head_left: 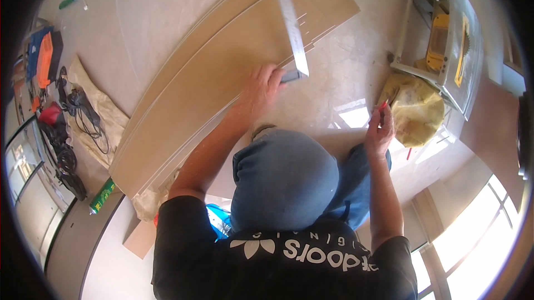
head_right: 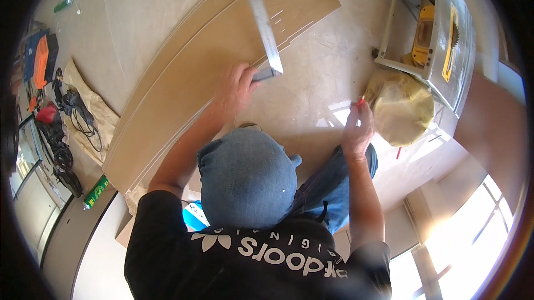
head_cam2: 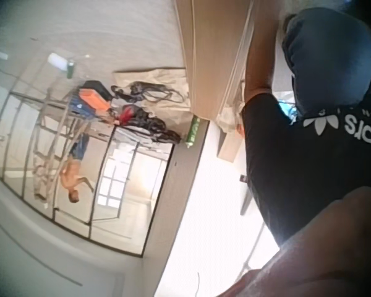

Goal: The person marks a flooring plank with a pencil and square ruler before using a table saw to cut the plank to length.

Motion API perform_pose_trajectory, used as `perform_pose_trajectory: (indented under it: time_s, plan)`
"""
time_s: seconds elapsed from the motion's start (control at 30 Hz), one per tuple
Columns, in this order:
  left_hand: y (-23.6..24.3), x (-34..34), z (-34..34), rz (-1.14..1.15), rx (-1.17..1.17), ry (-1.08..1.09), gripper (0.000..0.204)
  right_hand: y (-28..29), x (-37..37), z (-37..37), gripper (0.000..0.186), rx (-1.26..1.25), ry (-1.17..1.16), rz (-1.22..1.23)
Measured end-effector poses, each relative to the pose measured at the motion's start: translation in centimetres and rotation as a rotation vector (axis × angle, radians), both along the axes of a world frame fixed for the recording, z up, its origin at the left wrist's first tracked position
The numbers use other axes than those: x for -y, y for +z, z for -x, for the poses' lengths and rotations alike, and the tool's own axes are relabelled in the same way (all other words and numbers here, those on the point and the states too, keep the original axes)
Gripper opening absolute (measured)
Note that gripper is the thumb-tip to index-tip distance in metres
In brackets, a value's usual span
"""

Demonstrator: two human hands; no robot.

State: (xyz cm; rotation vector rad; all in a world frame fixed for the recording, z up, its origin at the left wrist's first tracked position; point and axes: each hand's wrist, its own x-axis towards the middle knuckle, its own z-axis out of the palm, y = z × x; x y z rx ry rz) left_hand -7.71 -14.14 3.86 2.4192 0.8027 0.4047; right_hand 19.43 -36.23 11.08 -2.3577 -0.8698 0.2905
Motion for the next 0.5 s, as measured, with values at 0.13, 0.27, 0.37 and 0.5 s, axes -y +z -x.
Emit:
perform_pose_trajectory:
  time_s: [0.13,0.27,0.37,0.5]
  plan:
    - [-1.1,-0.4,-1.9,0.014,-0.034,0.179,0.036,-0.5,-0.2,1.3,0.026,-0.001,0.073,0.010]
    - [-2.5,0.1,-2.4,-0.008,0.003,0.241,0.035,-0.1,-0.1,2.2,0.025,-0.055,0.123,0.018]
    - [-2.9,0.0,-2.6,0.028,0.030,0.294,0.032,0.0,-0.3,2.7,0.025,-0.167,0.087,0.097]
    - [-2.4,-0.6,-2.9,0.041,0.011,0.304,0.037,0.0,-0.7,3.1,0.026,-0.178,0.137,0.098]
